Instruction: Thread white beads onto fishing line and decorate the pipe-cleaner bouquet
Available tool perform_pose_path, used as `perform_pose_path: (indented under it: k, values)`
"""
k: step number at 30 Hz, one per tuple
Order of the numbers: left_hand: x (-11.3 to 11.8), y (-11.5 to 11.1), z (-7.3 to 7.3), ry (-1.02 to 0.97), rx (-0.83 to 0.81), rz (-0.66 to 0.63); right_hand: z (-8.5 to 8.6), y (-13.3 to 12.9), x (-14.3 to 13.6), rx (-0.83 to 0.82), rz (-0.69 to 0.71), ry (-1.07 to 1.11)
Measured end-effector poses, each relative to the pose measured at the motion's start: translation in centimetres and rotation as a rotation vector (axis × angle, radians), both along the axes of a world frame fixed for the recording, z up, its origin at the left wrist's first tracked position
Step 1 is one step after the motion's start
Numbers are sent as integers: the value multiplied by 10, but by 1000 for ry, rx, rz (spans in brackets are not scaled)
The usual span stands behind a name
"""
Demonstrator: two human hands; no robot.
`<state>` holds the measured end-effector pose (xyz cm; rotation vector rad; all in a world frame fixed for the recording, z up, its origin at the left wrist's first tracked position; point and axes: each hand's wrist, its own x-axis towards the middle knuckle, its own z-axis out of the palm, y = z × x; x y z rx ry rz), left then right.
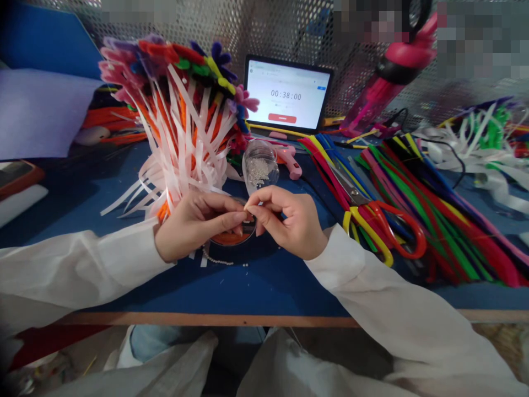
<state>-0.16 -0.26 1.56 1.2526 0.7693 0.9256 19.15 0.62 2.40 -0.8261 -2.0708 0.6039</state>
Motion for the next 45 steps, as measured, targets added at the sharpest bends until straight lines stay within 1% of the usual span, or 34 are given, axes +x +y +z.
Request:
perform_pose_path:
  k: [9, 12, 15, 18, 20, 24, 28, 31, 35, 39, 45]
  values:
    - [-1, 2, -3, 13, 79, 27, -4, 12, 6, -234, -11, 268]
    - [-2, 2, -4, 31, 96, 22, -8, 17, 10, -335, 82, 318]
    - [-3, 2, -5, 38, 104, 28, -11, 19, 10, -474, 201, 294]
    - [-3, 2, -5, 26, 93, 27, -11, 15, 5, -578, 234, 296]
    - [-3, 2, -5, 12, 75, 12, -9, 11, 1, -579, 228, 339]
    - [-2, 1, -3, 0, 43, -5, -7, 8, -4, -542, 159, 412]
    - [-1, 0, -3, -33, 39, -13, -3, 12, -3, -502, 56, 514]
    - [-1, 0, -4, -45, 16, -36, 3, 18, 2, -463, -13, 576]
    - [-2, 1, -5, -56, 16, -51, 10, 27, 10, -456, -53, 682]
    - [-2, 2, -6, -67, 24, -48, 16, 36, 20, -444, -106, 694]
    - [-3, 1, -5, -26, 13, -39, 22, 45, 31, -427, -312, 792]
